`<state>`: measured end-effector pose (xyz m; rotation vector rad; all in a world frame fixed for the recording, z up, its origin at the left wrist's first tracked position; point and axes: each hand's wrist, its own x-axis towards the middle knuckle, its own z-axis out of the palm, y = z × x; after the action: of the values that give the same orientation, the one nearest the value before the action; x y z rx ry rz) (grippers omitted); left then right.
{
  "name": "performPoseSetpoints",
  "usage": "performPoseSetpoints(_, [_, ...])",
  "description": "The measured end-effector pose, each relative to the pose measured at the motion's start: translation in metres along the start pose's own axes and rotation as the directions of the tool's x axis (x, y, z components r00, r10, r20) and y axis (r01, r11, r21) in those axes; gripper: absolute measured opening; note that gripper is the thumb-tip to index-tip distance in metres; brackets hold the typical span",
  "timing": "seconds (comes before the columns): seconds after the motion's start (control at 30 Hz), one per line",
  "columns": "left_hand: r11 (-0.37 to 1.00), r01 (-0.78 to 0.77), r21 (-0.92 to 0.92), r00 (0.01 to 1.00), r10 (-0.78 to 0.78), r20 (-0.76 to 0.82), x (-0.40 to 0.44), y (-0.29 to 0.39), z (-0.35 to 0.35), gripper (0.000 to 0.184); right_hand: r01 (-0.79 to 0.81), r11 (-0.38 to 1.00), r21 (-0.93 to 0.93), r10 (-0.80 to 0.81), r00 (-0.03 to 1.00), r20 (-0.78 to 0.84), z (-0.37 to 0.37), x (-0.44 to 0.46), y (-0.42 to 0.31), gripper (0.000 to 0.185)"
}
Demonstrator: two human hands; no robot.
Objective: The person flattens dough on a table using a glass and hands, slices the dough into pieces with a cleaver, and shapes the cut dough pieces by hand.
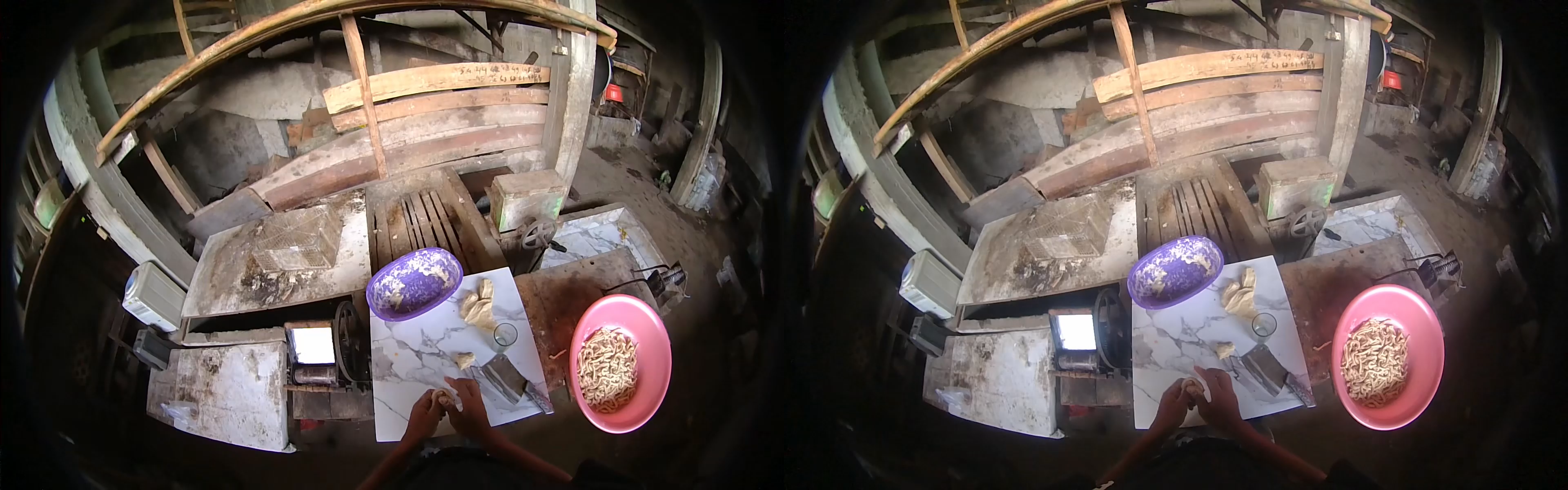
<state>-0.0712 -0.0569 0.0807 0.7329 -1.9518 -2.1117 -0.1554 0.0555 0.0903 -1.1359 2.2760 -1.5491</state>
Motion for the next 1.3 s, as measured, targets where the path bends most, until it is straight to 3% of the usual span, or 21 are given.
performPoseSetpoints(0.13, [0.974,-0.139,0.179,0.976,0.165,-0.139,-0.007,0.025,0.013,0.033,-0.009,0.999,-0.042,0.01,1.0,0.024,-0.009,0.0,-0.019,0.041])
performPoseSetpoints(0.27, [0.901,-0.2,0.385,0.956,0.265,-0.124,-0.005,0.019,0.012,0.032,-0.087,0.994,0.073,0.092,0.993,-0.074,0.001,0.0,-0.012,0.042])
performPoseSetpoints(0.33, [0.828,-0.317,0.462,0.913,0.399,-0.09,-0.003,0.019,0.012,0.031,-0.127,0.989,0.074,0.131,0.99,-0.059,0.0,0.002,-0.011,0.043])
performPoseSetpoints(0.37, [0.829,-0.315,0.462,0.913,0.398,-0.09,-0.002,0.02,0.011,0.031,-0.168,0.983,0.074,0.172,0.984,-0.044,0.0,0.004,-0.01,0.045])
performPoseSetpoints(0.43, [0.681,-0.34,0.648,0.853,0.513,-0.092,0.0,0.028,0.011,0.028,-0.208,0.977,0.05,0.211,0.976,-0.047,0.003,0.008,-0.005,0.047])
performPoseSetpoints(0.5, [0.662,-0.323,0.676,0.85,0.517,-0.101,0.001,0.027,0.009,0.027,-0.252,0.967,0.026,0.253,0.966,-0.047,0.002,0.01,-0.007,0.049])
performPoseSetpoints(0.53, [0.639,-0.311,0.704,0.841,0.53,-0.109,0.003,0.028,0.009,0.026,-0.278,0.955,0.102,0.282,0.959,-0.021,0.0,0.014,-0.013,0.05])
performPoseSetpoints(0.57, [0.64,-0.307,0.704,0.843,0.527,-0.111,0.004,0.029,0.01,0.026,-0.305,0.936,0.177,0.308,0.951,0.007,-0.002,0.016,-0.019,0.051])
performPoseSetpoints(0.63, [0.825,-0.32,0.466,0.828,0.482,-0.286,0.005,0.037,0.015,0.029,-0.329,0.924,0.194,0.33,0.943,0.026,-0.003,0.017,-0.018,0.046])
performPoseSetpoints(0.67, [0.825,-0.317,0.468,0.827,0.482,-0.291,0.005,0.04,0.016,0.029,-0.286,0.956,0.064,0.284,0.958,0.044,-0.003,0.015,-0.012,0.045])
performPoseSetpoints(0.7, [0.914,-0.303,0.27,0.851,0.387,-0.355,0.005,0.042,0.017,0.031,-0.233,0.97,-0.065,0.238,0.969,0.069,-0.003,0.015,-0.01,0.043])
performPoseSetpoints(0.73, [0.958,-0.281,0.058,0.874,0.28,-0.398,0.004,0.043,0.017,0.034,-0.232,0.971,-0.063,0.236,0.969,0.075,-0.005,0.014,-0.011,0.043])
performPoseSetpoints(0.83, [0.971,-0.213,0.11,0.878,0.24,-0.414,0.007,0.033,0.014,0.037,-0.145,0.976,-0.161,0.16,0.983,0.09,-0.007,0.012,-0.013,0.034])
performPoseSetpoints(0.9, [0.983,-0.149,0.105,0.885,0.18,-0.429,0.007,0.029,0.013,0.038,0.122,0.922,-0.367,-0.087,0.99,0.111,-0.001,0.01,-0.006,0.029])
performPoseSetpoints(0.97, [0.991,-0.087,0.099,0.889,0.122,-0.44,0.008,0.029,0.011,0.039,0.082,0.925,-0.37,-0.036,0.991,0.131,-0.003,0.01,-0.009,0.027])
performPoseSetpoints(1.03, [0.991,-0.011,-0.134,0.904,-0.048,-0.425,0.009,0.034,0.006,0.044,0.044,0.927,-0.372,0.013,0.989,0.15,-0.006,0.01,-0.016,0.024])
performPoseSetpoints(1.1, [0.993,0.016,-0.12,0.906,-0.065,-0.418,0.009,0.04,0.002,0.051,-0.058,0.981,-0.185,0.074,0.994,0.082,-0.008,0.01,-0.027,0.025])
performPoseSetpoints(1.13, [0.994,0.039,-0.101,0.915,-0.076,-0.396,0.007,0.043,0.001,0.055,-0.055,0.981,-0.184,0.071,0.994,0.084,-0.008,0.01,-0.031,0.025])
performPoseSetpoints(1.2, [0.995,0.059,-0.083,0.922,-0.086,-0.376,0.009,0.039,-0.001,0.058,-0.145,0.989,0.015,0.14,0.971,0.192,-0.009,0.011,-0.039,0.029])
performPoseSetpoints(1.3, [0.998,-0.022,0.059,0.903,0.045,-0.426,0.015,0.028,-0.005,0.066,-0.205,0.962,0.181,0.143,0.941,0.307,-0.016,0.019,-0.055,0.033])
